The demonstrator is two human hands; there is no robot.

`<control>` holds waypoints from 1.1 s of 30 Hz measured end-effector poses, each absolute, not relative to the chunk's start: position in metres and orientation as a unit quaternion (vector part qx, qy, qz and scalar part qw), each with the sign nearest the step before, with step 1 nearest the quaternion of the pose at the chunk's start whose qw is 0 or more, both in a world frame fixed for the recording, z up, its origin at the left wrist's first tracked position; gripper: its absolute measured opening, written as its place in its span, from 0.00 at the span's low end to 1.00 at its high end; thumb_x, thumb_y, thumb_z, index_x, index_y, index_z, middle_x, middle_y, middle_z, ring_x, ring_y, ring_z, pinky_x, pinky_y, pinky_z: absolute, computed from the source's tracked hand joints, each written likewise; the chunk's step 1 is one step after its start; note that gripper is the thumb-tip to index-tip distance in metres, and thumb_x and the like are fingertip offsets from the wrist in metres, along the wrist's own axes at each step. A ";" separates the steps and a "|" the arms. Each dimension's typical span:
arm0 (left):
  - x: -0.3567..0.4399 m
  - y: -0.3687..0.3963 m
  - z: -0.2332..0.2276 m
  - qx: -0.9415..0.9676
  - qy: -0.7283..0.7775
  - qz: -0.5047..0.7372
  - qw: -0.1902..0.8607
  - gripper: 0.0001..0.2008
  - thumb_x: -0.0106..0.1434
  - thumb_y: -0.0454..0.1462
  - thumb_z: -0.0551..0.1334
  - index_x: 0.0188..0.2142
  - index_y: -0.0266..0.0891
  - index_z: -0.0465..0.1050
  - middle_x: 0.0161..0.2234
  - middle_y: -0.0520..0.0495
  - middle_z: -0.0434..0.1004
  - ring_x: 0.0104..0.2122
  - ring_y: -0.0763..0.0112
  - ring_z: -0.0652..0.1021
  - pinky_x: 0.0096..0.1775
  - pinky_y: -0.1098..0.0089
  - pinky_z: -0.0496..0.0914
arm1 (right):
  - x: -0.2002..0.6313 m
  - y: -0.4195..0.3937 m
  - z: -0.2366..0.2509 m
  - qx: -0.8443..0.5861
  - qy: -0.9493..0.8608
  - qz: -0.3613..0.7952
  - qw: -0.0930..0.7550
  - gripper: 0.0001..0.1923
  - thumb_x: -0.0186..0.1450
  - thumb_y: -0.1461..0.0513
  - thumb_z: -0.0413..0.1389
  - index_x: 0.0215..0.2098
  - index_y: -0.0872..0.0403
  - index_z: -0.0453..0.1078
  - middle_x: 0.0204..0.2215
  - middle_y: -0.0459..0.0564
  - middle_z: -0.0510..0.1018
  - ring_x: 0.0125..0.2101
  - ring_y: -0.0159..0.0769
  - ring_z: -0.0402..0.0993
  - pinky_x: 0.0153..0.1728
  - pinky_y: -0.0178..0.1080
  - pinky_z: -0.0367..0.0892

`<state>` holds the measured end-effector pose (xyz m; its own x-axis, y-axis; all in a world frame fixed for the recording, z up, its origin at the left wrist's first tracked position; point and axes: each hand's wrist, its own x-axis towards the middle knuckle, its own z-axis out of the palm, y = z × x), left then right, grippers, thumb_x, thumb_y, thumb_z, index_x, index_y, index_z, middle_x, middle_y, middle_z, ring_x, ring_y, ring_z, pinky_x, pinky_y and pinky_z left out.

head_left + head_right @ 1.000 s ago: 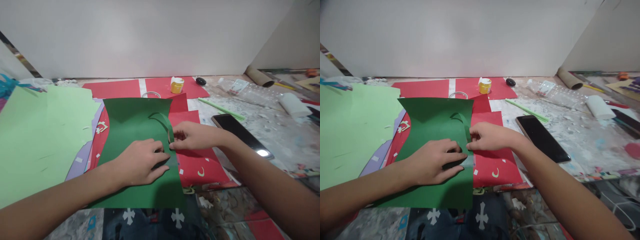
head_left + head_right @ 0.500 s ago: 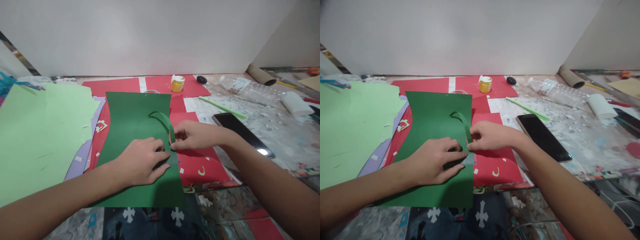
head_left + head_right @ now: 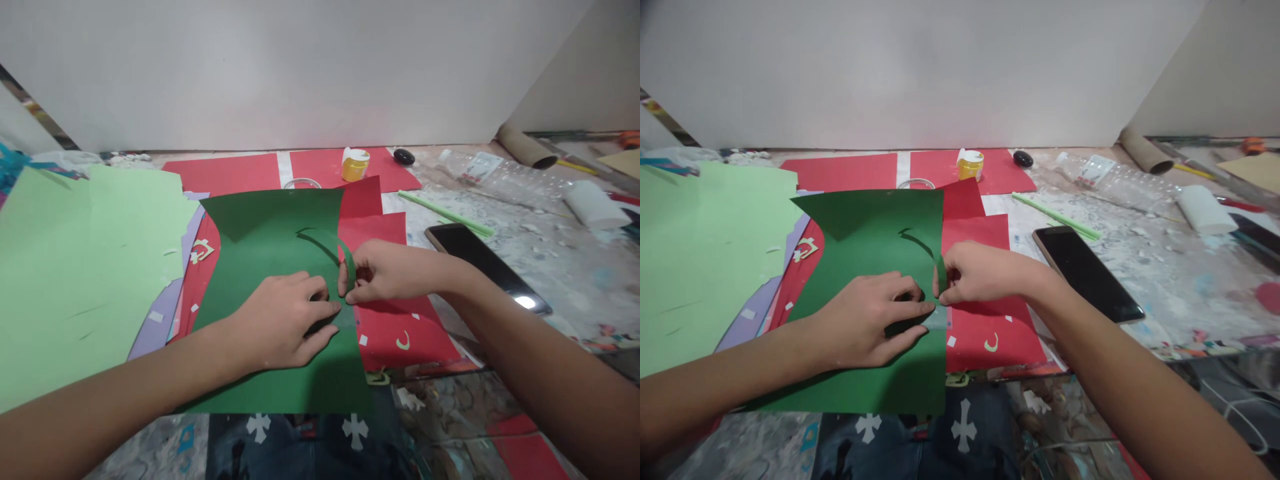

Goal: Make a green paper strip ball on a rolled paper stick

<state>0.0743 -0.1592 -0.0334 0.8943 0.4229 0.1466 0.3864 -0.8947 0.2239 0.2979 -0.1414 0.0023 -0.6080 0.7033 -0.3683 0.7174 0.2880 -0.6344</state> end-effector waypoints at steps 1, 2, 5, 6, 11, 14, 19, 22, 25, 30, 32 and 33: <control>0.074 -0.159 -0.033 0.968 0.209 0.097 0.096 0.14 0.66 0.42 0.55 0.46 0.43 0.77 0.37 0.47 0.74 0.33 0.66 0.73 0.32 0.66 0.65 | 0.298 -0.142 0.002 0.445 0.804 -0.394 0.012 0.08 0.57 0.60 0.59 0.32 0.55 0.78 0.22 0.44 0.75 0.23 0.31 0.67 0.25 0.33 0.58; 0.075 -0.159 -0.033 0.968 0.209 0.097 0.096 0.14 0.66 0.42 0.55 0.46 0.43 0.77 0.37 0.47 0.74 0.34 0.66 0.73 0.32 0.66 0.66 | 0.298 -0.142 0.002 0.447 0.805 -0.389 0.015 0.09 0.58 0.60 0.58 0.32 0.55 0.78 0.22 0.45 0.75 0.24 0.31 0.67 0.25 0.33 0.58; 0.075 -0.159 -0.033 0.968 0.209 0.095 0.099 0.14 0.66 0.42 0.55 0.46 0.43 0.77 0.37 0.47 0.74 0.34 0.66 0.73 0.32 0.66 0.66 | 0.297 -0.144 0.001 0.447 0.811 -0.378 0.018 0.08 0.59 0.60 0.57 0.30 0.55 0.77 0.22 0.45 0.75 0.23 0.31 0.67 0.26 0.34 0.58; 0.075 -0.159 -0.033 0.968 0.210 0.095 0.100 0.14 0.66 0.42 0.56 0.46 0.43 0.77 0.37 0.46 0.74 0.34 0.66 0.73 0.32 0.66 0.66 | 0.297 -0.144 0.001 0.448 0.811 -0.376 0.017 0.07 0.59 0.61 0.56 0.29 0.55 0.76 0.22 0.45 0.75 0.23 0.31 0.67 0.25 0.34 0.58; 0.075 -0.159 -0.035 0.967 0.209 0.104 0.102 0.14 0.66 0.42 0.56 0.46 0.43 0.77 0.37 0.46 0.74 0.33 0.66 0.73 0.33 0.66 0.66 | 0.298 -0.146 0.003 0.443 0.808 -0.388 0.005 0.06 0.59 0.62 0.56 0.28 0.54 0.75 0.21 0.43 0.74 0.23 0.30 0.66 0.25 0.33 0.58; 0.075 -0.159 -0.035 0.968 0.208 0.104 0.099 0.14 0.66 0.42 0.56 0.45 0.43 0.77 0.36 0.47 0.73 0.33 0.66 0.72 0.32 0.66 0.66 | 0.300 -0.144 0.004 0.427 0.808 -0.405 0.008 0.06 0.59 0.61 0.57 0.30 0.53 0.77 0.23 0.44 0.76 0.24 0.31 0.67 0.26 0.33 0.59; 0.075 -0.159 -0.034 0.968 0.207 0.101 0.098 0.14 0.66 0.42 0.55 0.44 0.43 0.77 0.36 0.46 0.73 0.32 0.66 0.72 0.32 0.66 0.65 | 0.303 -0.142 0.002 0.416 0.805 -0.422 0.010 0.07 0.59 0.61 0.58 0.32 0.53 0.78 0.26 0.46 0.80 0.26 0.32 0.70 0.28 0.33 0.61; 0.076 -0.159 -0.034 0.968 0.205 0.102 0.100 0.14 0.65 0.42 0.55 0.44 0.43 0.77 0.35 0.46 0.73 0.32 0.66 0.72 0.31 0.66 0.65 | 0.304 -0.142 0.001 0.418 0.804 -0.421 0.010 0.07 0.59 0.61 0.58 0.32 0.54 0.78 0.27 0.46 0.80 0.27 0.33 0.71 0.29 0.33 0.62; 0.076 -0.159 -0.034 0.968 0.205 0.106 0.100 0.14 0.65 0.42 0.56 0.44 0.43 0.77 0.35 0.46 0.73 0.32 0.66 0.72 0.32 0.66 0.65 | 0.304 -0.142 0.001 0.420 0.803 -0.421 0.009 0.07 0.59 0.61 0.59 0.33 0.54 0.79 0.26 0.46 0.80 0.26 0.32 0.71 0.28 0.33 0.62; 0.075 -0.159 -0.035 0.968 0.205 0.105 0.102 0.14 0.65 0.42 0.56 0.44 0.43 0.77 0.35 0.46 0.73 0.32 0.66 0.72 0.32 0.67 0.66 | 0.306 -0.141 0.000 0.424 0.797 -0.430 0.004 0.08 0.57 0.59 0.61 0.33 0.53 0.80 0.25 0.45 0.80 0.26 0.32 0.70 0.28 0.33 0.62; 0.075 -0.159 -0.035 0.968 0.205 0.107 0.102 0.14 0.65 0.42 0.56 0.44 0.43 0.78 0.35 0.46 0.73 0.32 0.66 0.72 0.32 0.66 0.66 | 0.307 -0.140 -0.001 0.428 0.794 -0.432 0.005 0.08 0.57 0.59 0.61 0.33 0.53 0.80 0.25 0.45 0.80 0.25 0.32 0.70 0.27 0.33 0.61; 0.076 -0.158 -0.035 0.968 0.204 0.108 0.102 0.14 0.65 0.42 0.56 0.44 0.43 0.78 0.35 0.46 0.73 0.32 0.66 0.72 0.32 0.66 0.66 | 0.308 -0.140 -0.001 0.428 0.792 -0.436 0.006 0.08 0.57 0.59 0.62 0.33 0.52 0.81 0.25 0.45 0.80 0.25 0.32 0.71 0.27 0.33 0.62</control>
